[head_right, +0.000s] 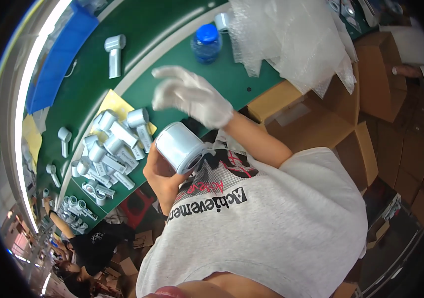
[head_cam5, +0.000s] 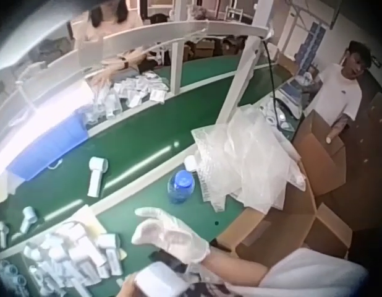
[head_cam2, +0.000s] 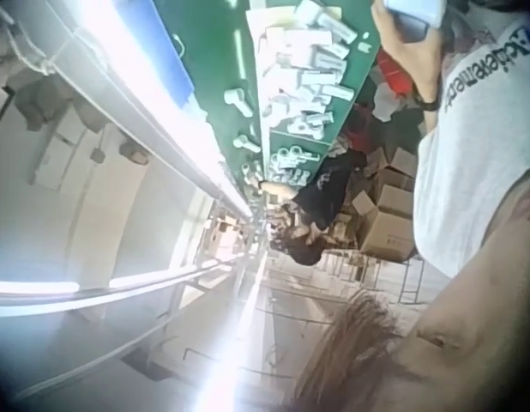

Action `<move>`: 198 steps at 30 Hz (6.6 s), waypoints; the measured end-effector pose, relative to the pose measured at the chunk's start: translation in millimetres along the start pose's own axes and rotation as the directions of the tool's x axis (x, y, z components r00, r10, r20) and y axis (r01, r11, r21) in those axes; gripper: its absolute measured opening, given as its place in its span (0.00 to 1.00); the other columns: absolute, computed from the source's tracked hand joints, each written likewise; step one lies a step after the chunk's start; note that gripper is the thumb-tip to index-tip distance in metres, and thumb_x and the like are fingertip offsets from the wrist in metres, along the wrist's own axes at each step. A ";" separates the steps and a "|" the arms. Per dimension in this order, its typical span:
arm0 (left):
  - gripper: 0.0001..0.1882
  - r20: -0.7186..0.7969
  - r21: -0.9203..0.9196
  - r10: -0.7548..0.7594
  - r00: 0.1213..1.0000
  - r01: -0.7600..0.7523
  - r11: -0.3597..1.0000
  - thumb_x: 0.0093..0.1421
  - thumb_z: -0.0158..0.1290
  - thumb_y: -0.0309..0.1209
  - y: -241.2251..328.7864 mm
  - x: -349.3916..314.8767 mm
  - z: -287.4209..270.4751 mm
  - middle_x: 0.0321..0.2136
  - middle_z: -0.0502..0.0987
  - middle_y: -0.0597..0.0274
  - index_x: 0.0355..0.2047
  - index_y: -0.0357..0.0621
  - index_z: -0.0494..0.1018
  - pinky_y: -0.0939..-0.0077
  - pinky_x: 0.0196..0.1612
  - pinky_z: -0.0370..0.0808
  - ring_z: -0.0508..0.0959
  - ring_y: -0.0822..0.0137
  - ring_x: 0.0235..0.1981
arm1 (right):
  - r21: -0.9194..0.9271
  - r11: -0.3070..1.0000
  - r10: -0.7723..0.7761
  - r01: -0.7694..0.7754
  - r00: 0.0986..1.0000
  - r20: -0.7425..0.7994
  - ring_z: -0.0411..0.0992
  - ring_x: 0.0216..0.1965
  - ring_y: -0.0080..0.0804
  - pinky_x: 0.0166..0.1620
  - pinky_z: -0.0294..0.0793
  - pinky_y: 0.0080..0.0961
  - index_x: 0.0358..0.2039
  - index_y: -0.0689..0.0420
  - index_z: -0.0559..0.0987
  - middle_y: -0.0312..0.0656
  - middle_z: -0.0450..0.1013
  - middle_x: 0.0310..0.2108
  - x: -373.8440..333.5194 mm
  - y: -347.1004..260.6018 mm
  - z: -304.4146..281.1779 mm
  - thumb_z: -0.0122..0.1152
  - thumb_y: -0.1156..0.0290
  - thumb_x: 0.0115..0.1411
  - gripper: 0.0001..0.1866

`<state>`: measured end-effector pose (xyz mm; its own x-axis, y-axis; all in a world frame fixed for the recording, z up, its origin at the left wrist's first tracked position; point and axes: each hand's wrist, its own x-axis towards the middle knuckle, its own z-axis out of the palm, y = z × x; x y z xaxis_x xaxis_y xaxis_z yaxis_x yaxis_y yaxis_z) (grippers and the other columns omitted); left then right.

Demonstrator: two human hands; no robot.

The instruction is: The person assembles portable fans by attaching cylindrical fan heads to the fan bodies and wraps each assembled fan in a bubble wrap pouch.

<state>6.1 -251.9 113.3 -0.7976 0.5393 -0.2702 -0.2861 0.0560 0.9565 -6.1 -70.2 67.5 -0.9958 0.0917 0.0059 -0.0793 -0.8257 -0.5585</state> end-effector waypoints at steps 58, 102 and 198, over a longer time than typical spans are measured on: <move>0.27 0.253 0.243 0.184 0.950 -0.247 0.938 0.33 0.53 0.22 47.9 -7.6 -5.4 0.38 0.73 0.53 0.39 0.34 0.70 0.73 0.46 0.67 0.73 0.61 0.40 | -0.974 -0.167 -0.574 0.152 0.788 0.221 0.70 0.43 0.30 0.46 0.71 0.24 0.51 0.63 0.64 0.46 0.69 0.45 16.5 -69.8 -30.1 0.67 0.81 0.41 0.34; 0.53 -0.012 -0.997 0.242 0.970 0.007 -0.076 0.35 0.57 0.65 40.6 23.6 -34.6 0.33 0.61 0.58 0.49 0.37 0.53 0.77 0.16 0.67 0.64 0.65 0.27 | -0.984 -0.175 -0.842 -0.031 0.522 0.134 0.68 0.35 0.24 0.41 0.70 0.23 0.46 0.55 0.73 0.44 0.72 0.36 211.0 -147.1 -85.1 0.63 0.64 0.50 0.22; 0.16 0.889 0.283 0.404 0.214 -0.952 -0.119 0.48 0.48 0.20 -50.2 299.5 101.1 0.36 0.74 0.56 0.39 0.42 0.71 0.57 0.58 0.58 0.70 0.54 0.45 | 0.291 0.942 -0.041 0.170 0.916 -0.400 0.69 0.23 0.31 0.25 0.72 0.25 0.50 0.61 0.61 0.43 0.66 0.28 -82.8 -79.6 0.5 0.53 0.63 0.55 0.25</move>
<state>-164.6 -8.2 -4.5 0.1863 0.8852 0.4262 0.9433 -0.2825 0.1743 82.6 -12.4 111.9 -0.8899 0.3407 -0.3033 -0.2571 -0.9239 -0.2834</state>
